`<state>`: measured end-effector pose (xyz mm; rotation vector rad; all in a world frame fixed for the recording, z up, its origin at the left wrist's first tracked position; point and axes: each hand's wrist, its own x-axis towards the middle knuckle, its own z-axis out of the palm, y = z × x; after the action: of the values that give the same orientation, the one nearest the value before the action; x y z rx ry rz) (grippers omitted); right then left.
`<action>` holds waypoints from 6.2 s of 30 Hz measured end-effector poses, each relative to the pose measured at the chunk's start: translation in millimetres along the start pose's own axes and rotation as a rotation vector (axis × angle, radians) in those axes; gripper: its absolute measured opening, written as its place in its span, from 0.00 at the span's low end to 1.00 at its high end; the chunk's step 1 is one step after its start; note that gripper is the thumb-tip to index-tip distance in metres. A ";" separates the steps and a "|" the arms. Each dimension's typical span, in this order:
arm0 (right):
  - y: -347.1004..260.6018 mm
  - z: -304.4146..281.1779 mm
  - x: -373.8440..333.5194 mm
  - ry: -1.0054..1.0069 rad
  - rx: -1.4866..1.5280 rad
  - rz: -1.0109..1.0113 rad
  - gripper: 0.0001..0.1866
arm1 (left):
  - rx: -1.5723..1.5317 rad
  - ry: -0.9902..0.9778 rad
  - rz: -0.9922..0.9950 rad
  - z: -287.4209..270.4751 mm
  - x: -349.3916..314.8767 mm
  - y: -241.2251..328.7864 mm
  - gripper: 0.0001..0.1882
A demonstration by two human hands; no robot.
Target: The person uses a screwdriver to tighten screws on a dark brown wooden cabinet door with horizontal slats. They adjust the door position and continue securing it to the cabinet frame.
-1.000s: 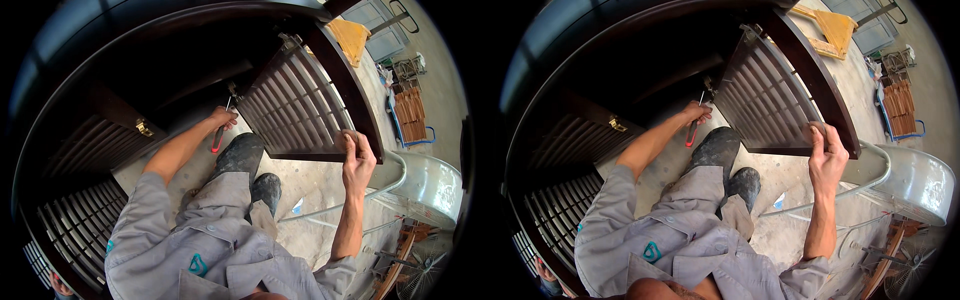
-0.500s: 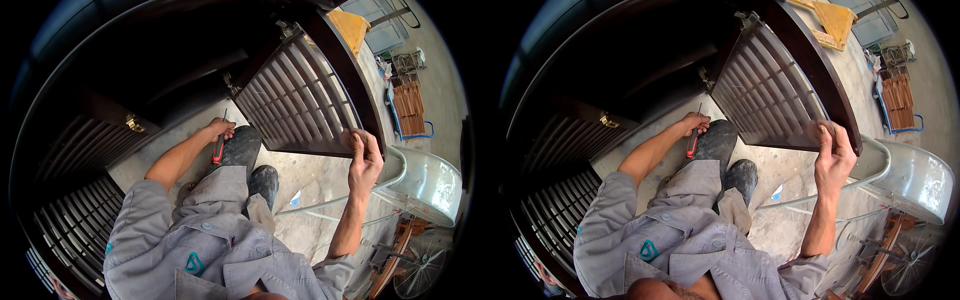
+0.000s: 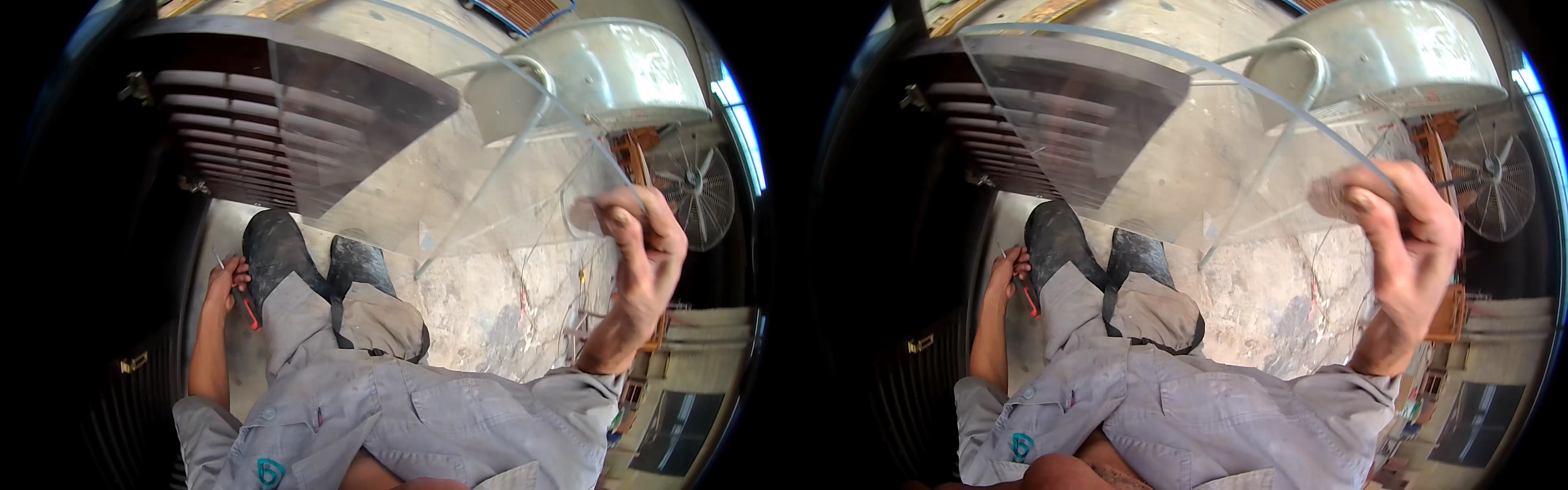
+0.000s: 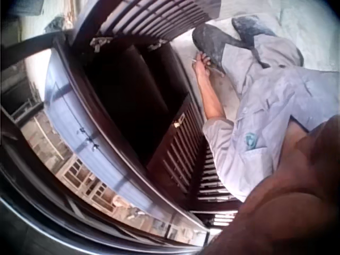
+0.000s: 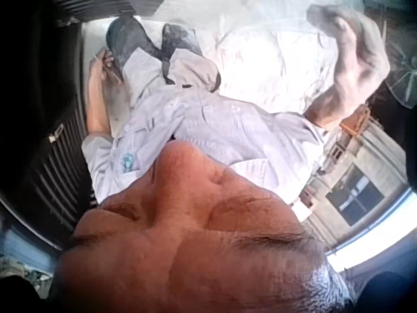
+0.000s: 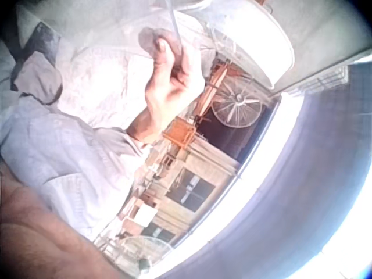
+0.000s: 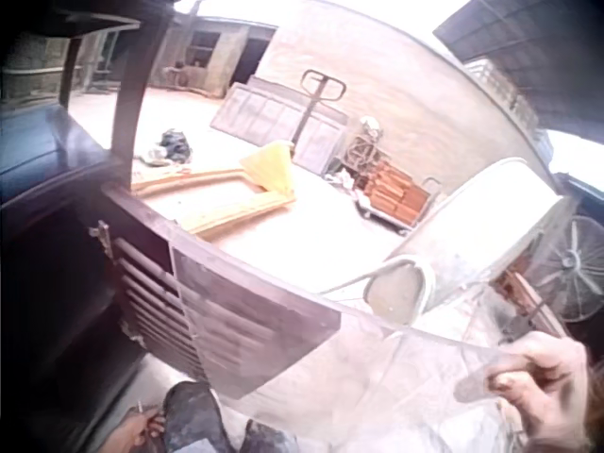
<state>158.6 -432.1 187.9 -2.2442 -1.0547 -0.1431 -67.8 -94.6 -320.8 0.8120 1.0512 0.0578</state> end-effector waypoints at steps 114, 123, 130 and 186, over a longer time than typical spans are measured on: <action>28.9 170.8 63.2 0.202 -0.036 -0.359 0.21 | 0.165 0.674 1.019 46.1 68.4 110.8 0.15; 35.7 181.5 66.2 0.238 0.047 -0.330 0.20 | -0.070 0.511 0.976 40.9 76.1 111.4 0.07; 38.3 182.9 66.0 0.238 0.027 -0.333 0.20 | -0.197 0.362 0.792 36.0 69.3 122.1 0.07; 42.1 186.1 66.3 0.260 -0.033 -0.282 0.20 | 0.138 0.285 0.778 33.1 45.3 139.1 0.05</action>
<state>202.6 -297.7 43.7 -2.0266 -1.2229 -0.5596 27.2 4.6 -260.6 1.3295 0.9529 0.7859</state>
